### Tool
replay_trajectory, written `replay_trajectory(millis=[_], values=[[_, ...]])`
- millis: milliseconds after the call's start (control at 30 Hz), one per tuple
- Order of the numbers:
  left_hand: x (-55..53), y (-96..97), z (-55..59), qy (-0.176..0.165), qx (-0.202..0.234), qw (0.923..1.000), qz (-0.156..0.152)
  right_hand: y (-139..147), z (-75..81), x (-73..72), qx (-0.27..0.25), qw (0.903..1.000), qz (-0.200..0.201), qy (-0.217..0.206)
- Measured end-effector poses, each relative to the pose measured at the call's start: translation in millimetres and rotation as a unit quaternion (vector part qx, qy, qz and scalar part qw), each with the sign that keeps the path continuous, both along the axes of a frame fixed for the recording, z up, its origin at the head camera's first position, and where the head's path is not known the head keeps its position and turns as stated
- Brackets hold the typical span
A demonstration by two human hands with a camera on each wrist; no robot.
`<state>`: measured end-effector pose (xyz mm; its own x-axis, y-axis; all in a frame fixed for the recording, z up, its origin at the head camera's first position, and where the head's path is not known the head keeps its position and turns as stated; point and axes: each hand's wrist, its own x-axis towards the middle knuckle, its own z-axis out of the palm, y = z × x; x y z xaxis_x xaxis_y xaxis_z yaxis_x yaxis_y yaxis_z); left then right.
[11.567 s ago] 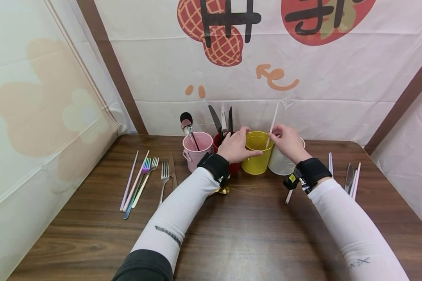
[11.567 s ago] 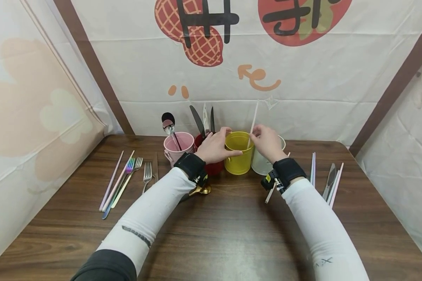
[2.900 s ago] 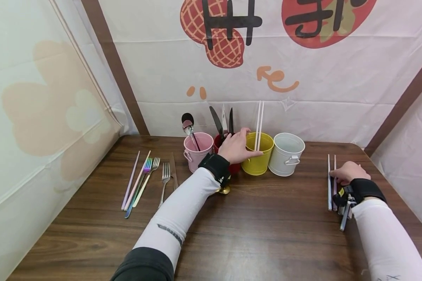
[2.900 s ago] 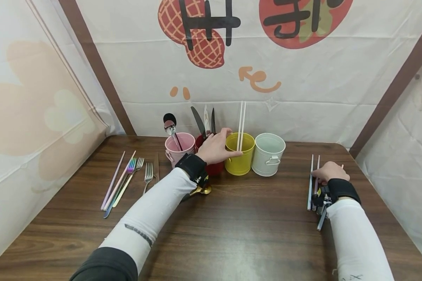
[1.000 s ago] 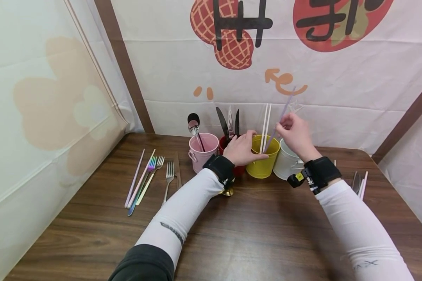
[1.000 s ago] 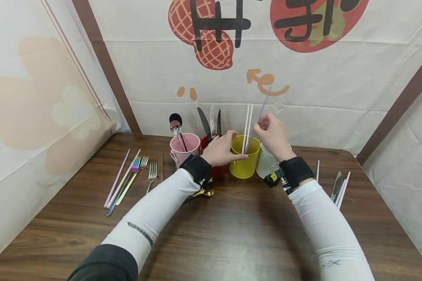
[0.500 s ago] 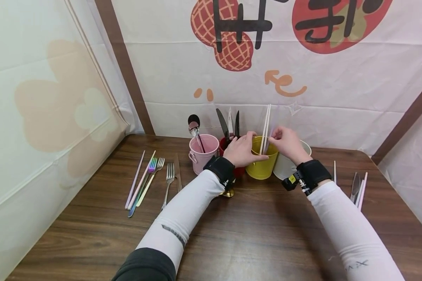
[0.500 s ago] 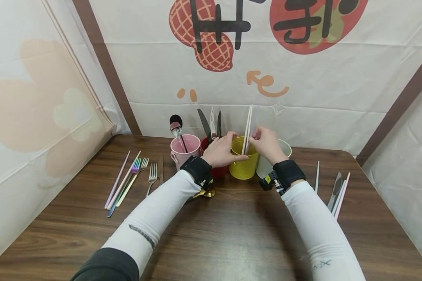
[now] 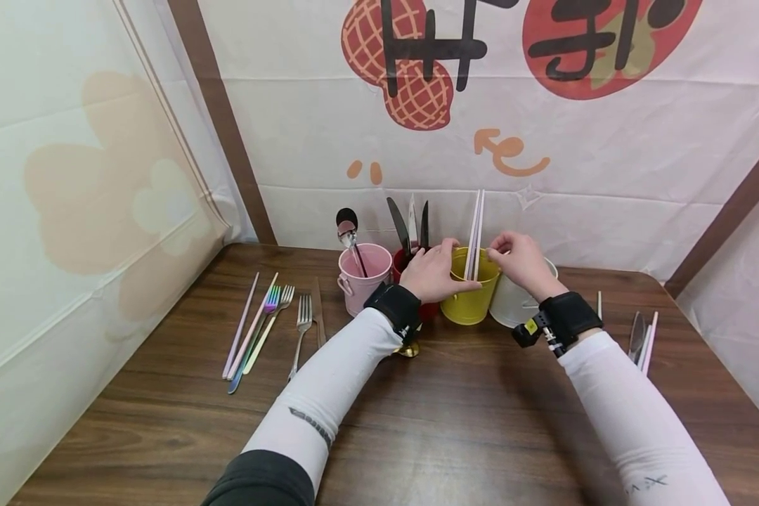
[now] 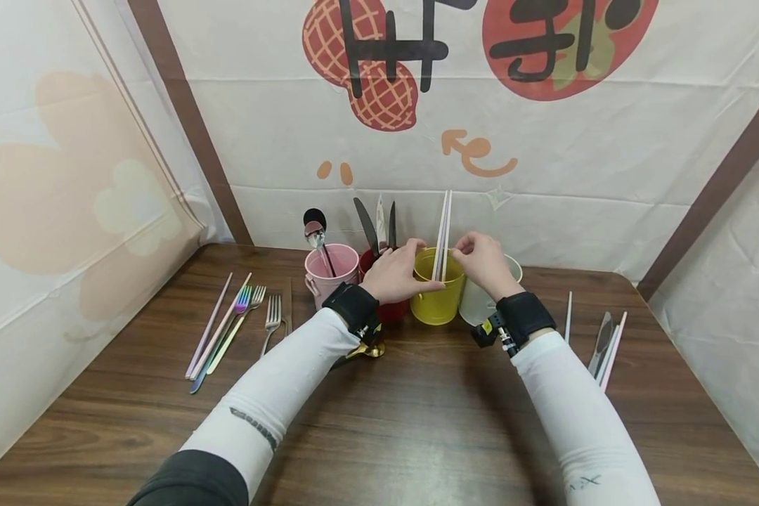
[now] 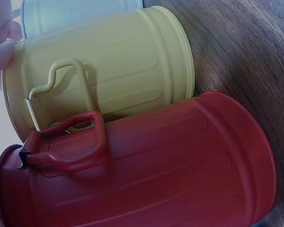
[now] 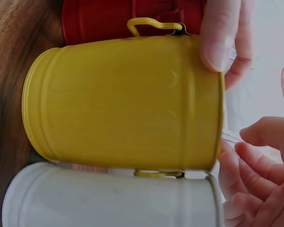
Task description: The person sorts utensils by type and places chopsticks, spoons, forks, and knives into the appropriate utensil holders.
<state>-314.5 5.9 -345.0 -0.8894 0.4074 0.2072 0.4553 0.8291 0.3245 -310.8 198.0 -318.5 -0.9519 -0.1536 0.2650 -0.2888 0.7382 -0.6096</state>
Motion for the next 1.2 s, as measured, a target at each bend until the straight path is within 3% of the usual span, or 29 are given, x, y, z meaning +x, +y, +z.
replay_trajectory(millis=[233,400,533,633,767,867,1067,1200], values=[[-1.0,-0.3,-3.6,-0.010,0.010,0.9999,0.002,15,4.8,17.4,-0.011,0.9993,0.034,0.007],[0.3,0.1,-4.9,-0.015,0.006,0.9999,0.001,45,1.2,33.4,0.024,0.9979,0.039,0.046],[0.9,-0.1,-3.8,-0.014,0.009,0.9999,0.002,81,-7.2,39.1,0.065,0.9941,0.002,0.087],[1.3,-0.5,-2.7,-0.013,0.014,0.9998,0.001,112,-16.4,40.4,0.099,0.9904,-0.047,0.084],[2.1,-1.7,-2.5,-0.015,0.012,0.9998,0.005,146,-31.5,41.0,0.144,0.9851,-0.093,0.014],[1.5,-1.8,-3.4,-0.015,0.010,0.9998,0.007,161,-41.3,42.3,0.176,0.9771,-0.103,-0.062],[0.4,-0.3,-4.8,-0.014,0.011,0.9998,0.006,171,-51.8,49.8,0.210,0.9505,-0.089,-0.211],[0.1,0.8,-5.0,-0.013,0.011,0.9998,0.004,173,-58.0,53.2,0.198,0.9412,-0.073,-0.264]])
